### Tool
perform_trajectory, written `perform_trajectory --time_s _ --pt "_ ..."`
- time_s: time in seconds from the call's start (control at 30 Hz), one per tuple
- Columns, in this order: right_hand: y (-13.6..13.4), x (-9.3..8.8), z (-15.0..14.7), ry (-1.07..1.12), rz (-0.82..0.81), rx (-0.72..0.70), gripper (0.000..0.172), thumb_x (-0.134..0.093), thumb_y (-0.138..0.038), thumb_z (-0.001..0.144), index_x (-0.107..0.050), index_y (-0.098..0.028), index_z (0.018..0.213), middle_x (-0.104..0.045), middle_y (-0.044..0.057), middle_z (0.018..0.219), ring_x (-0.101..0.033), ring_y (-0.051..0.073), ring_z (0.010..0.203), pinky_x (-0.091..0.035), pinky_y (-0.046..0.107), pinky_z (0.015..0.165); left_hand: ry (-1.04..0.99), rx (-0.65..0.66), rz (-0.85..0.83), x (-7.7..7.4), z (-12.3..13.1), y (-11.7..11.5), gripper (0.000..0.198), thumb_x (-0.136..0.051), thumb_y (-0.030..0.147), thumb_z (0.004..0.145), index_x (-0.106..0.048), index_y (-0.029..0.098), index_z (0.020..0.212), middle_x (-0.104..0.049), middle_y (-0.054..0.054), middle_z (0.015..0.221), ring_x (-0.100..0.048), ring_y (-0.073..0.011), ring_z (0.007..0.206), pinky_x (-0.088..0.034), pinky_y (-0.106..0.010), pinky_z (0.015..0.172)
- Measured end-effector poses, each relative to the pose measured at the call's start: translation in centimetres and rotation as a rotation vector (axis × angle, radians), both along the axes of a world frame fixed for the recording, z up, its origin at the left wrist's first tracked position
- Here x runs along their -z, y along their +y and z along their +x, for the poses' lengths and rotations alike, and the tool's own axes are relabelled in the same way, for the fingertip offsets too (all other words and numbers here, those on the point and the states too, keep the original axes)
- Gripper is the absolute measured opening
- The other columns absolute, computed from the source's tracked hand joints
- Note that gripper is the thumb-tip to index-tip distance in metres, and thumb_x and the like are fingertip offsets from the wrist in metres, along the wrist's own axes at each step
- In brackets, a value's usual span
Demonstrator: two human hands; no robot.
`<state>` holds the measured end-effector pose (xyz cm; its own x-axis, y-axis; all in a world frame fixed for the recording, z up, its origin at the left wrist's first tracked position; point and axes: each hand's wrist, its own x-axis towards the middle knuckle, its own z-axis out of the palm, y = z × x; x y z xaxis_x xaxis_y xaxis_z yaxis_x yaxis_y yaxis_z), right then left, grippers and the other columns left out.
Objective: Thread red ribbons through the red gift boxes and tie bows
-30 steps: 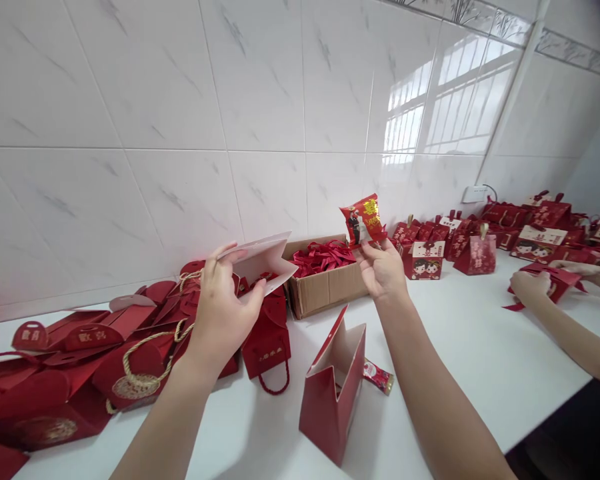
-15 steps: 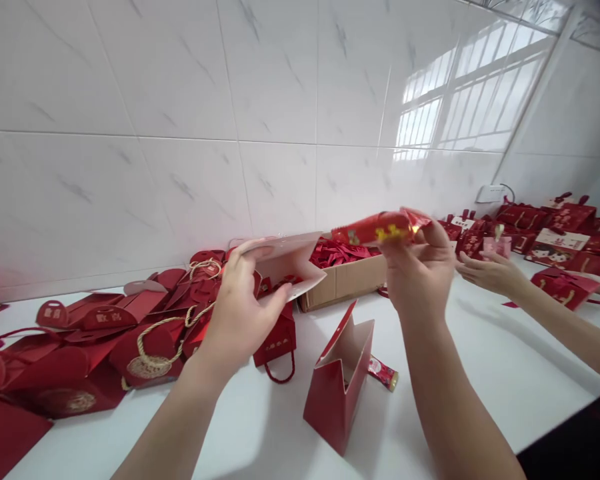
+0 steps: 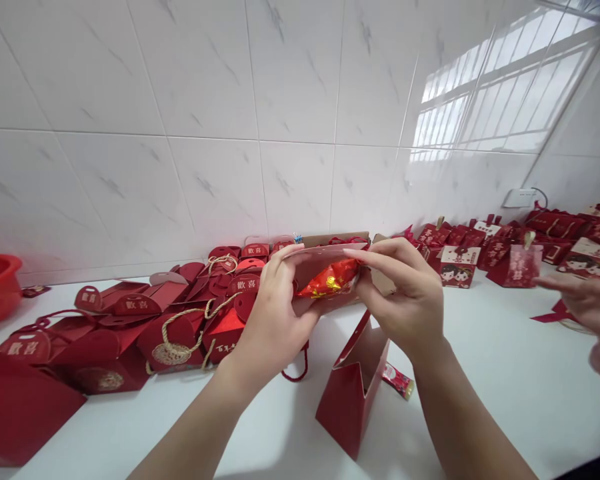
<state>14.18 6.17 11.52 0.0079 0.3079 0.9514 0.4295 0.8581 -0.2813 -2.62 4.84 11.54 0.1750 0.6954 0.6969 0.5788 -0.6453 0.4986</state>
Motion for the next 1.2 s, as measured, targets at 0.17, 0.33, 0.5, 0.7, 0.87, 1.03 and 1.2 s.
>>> perform_trajectory --time_s 0.17,0.33,0.5,0.7,0.87,1.03,1.2 --pt "0.0 -0.5 0.9 -0.174 -0.209 -0.233 0.041 -0.044 -0.002 0.078 -0.064 -0.026 0.105 -0.063 0.002 0.105 -0.058 0.017 0.101 -0.051 0.036 0.086 0.029 -0.037 0.019 0.2 -0.1 0.3 0.05 -0.061 0.015 0.075 -0.047 0.026 0.122 -0.045 -0.007 0.131 -0.037 -0.0242 0.131 -0.037 -0.045 0.109" --pt "0.6 -0.4 1.5 -0.364 -0.299 -0.286 0.05 -0.064 -0.021 0.079 -0.05 -0.028 0.126 -0.06 0.003 0.121 -0.053 0.021 0.111 -0.048 0.04 0.093 0.072 -0.132 0.083 0.4 -0.3 0.7 0.047 -0.059 0.014 0.076 -0.047 0.022 0.121 -0.044 -0.008 0.131 -0.036 -0.024 0.13 -0.035 -0.045 0.109" --pt "1.8 0.3 0.7 -0.232 -0.267 -0.219 0.046 -0.07 -0.024 0.074 -0.058 -0.029 0.118 -0.066 0.003 0.109 -0.059 0.021 0.1 -0.05 0.041 0.087 0.075 -0.163 0.085 0.4 -0.1 0.8 0.046 -0.061 0.017 0.077 -0.048 0.022 0.121 -0.046 -0.008 0.131 -0.037 -0.0232 0.129 -0.035 -0.045 0.108" --pt "4.2 0.5 1.7 0.498 -0.482 -0.506 0.024 -0.077 -0.028 0.066 -0.068 -0.022 0.087 -0.072 0.001 0.09 -0.067 0.018 0.084 -0.054 0.035 0.08 0.027 -0.185 0.093 0.0 -0.4 0.8 0.042 -0.063 0.02 0.077 -0.048 0.023 0.117 -0.047 -0.007 0.129 -0.041 -0.0233 0.125 -0.042 -0.042 0.101" --pt "5.3 0.2 2.5 0.806 -0.556 -0.59 0.023 -0.079 -0.024 0.061 -0.069 -0.019 0.081 -0.072 0.001 0.087 -0.066 0.015 0.083 -0.053 0.03 0.082 0.044 -0.235 0.103 -0.2 -0.7 0.9 0.04 -0.063 0.021 0.077 -0.049 0.023 0.115 -0.048 -0.007 0.128 -0.043 -0.0243 0.124 -0.042 -0.043 0.1" --pt "6.1 0.1 3.1 0.925 -0.619 -0.657 0.021 -0.079 -0.021 0.062 -0.067 -0.017 0.079 -0.07 0.0 0.082 -0.065 0.012 0.076 -0.055 0.024 0.072 0.043 -0.229 0.061 -0.4 -0.8 0.7 0.039 -0.064 0.022 0.077 -0.049 0.023 0.113 -0.048 -0.007 0.127 -0.045 -0.0252 0.123 -0.043 -0.044 0.1" --pt "10.2 1.8 8.1 1.309 -0.662 -0.568 0.006 -0.066 -0.014 0.072 -0.061 -0.016 0.074 -0.066 -0.002 0.074 -0.063 0.01 0.066 -0.056 0.023 0.061 -0.001 -0.236 0.038 -0.5 -1.0 0.4 0.041 -0.064 0.021 0.076 -0.049 0.021 0.114 -0.049 -0.007 0.125 -0.044 -0.0225 0.123 -0.041 -0.04 0.102"
